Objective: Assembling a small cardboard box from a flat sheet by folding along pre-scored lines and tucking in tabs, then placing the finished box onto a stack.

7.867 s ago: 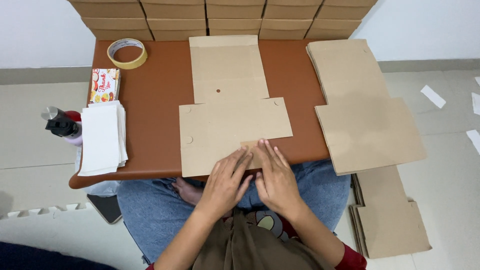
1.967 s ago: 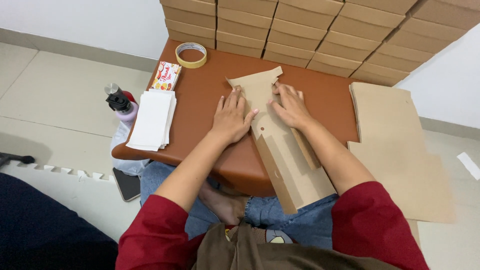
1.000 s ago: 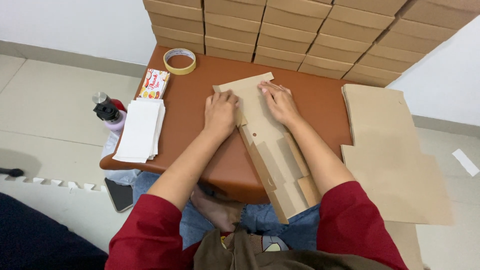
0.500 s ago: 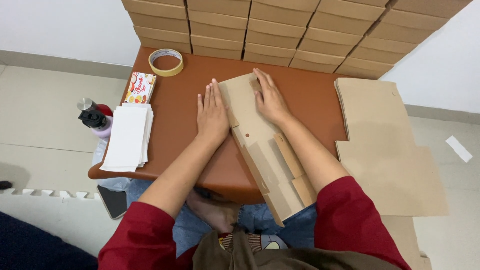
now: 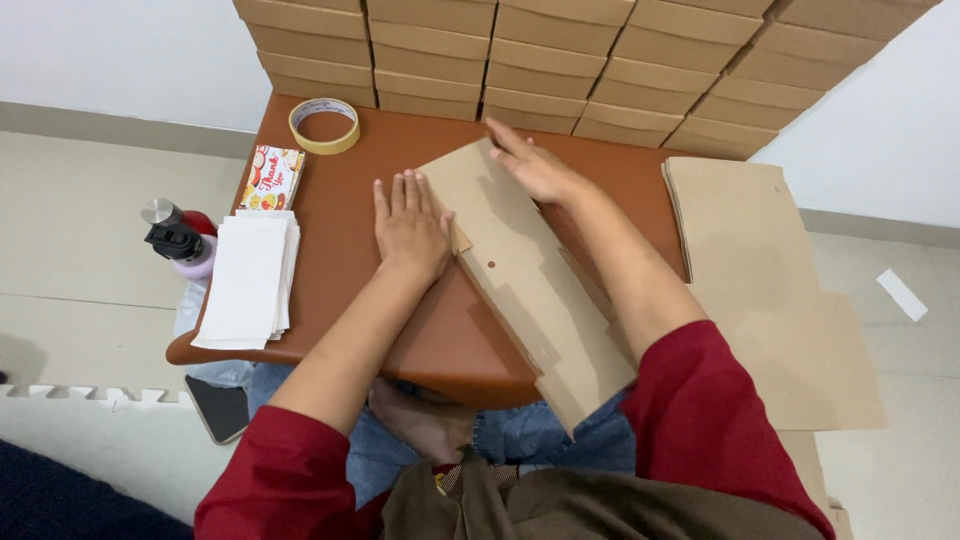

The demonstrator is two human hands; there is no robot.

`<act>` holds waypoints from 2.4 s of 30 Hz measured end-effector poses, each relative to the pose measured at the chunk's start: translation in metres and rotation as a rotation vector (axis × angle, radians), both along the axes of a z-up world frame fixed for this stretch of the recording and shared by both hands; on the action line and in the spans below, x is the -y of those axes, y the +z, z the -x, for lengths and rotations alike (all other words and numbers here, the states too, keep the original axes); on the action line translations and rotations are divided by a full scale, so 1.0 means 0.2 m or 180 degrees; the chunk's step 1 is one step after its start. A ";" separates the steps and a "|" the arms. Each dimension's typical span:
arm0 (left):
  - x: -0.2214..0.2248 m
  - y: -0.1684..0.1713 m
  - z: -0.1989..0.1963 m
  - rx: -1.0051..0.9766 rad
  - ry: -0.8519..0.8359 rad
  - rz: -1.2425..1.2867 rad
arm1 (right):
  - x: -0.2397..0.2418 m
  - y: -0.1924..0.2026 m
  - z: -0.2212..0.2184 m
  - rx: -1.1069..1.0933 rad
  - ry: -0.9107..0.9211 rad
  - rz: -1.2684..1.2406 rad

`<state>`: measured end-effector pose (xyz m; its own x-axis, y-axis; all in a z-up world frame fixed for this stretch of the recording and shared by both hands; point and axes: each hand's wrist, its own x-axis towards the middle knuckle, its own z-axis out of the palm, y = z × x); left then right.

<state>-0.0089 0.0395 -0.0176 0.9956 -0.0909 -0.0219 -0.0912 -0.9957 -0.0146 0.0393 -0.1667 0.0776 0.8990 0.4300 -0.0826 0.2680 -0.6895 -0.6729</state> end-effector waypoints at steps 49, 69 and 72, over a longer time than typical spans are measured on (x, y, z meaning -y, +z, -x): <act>0.38 0.17 0.91 0.2488 -0.2112 0.2983 | 0.27 0.05 1.28 0.1572 -0.0733 0.0320; 0.39 0.13 0.91 0.2646 -0.2098 0.3101 | 0.33 0.12 1.28 0.1136 -0.0294 0.0466; 0.40 0.13 0.91 0.2613 -0.2199 0.3122 | 0.30 0.26 1.20 0.0738 0.0196 0.0655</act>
<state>-0.1911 -0.0402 0.0093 0.4493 -0.1909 0.8728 -0.8483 -0.3976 0.3497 -0.2014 -0.2262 0.1292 0.8769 0.4797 0.0307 0.4434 -0.7826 -0.4370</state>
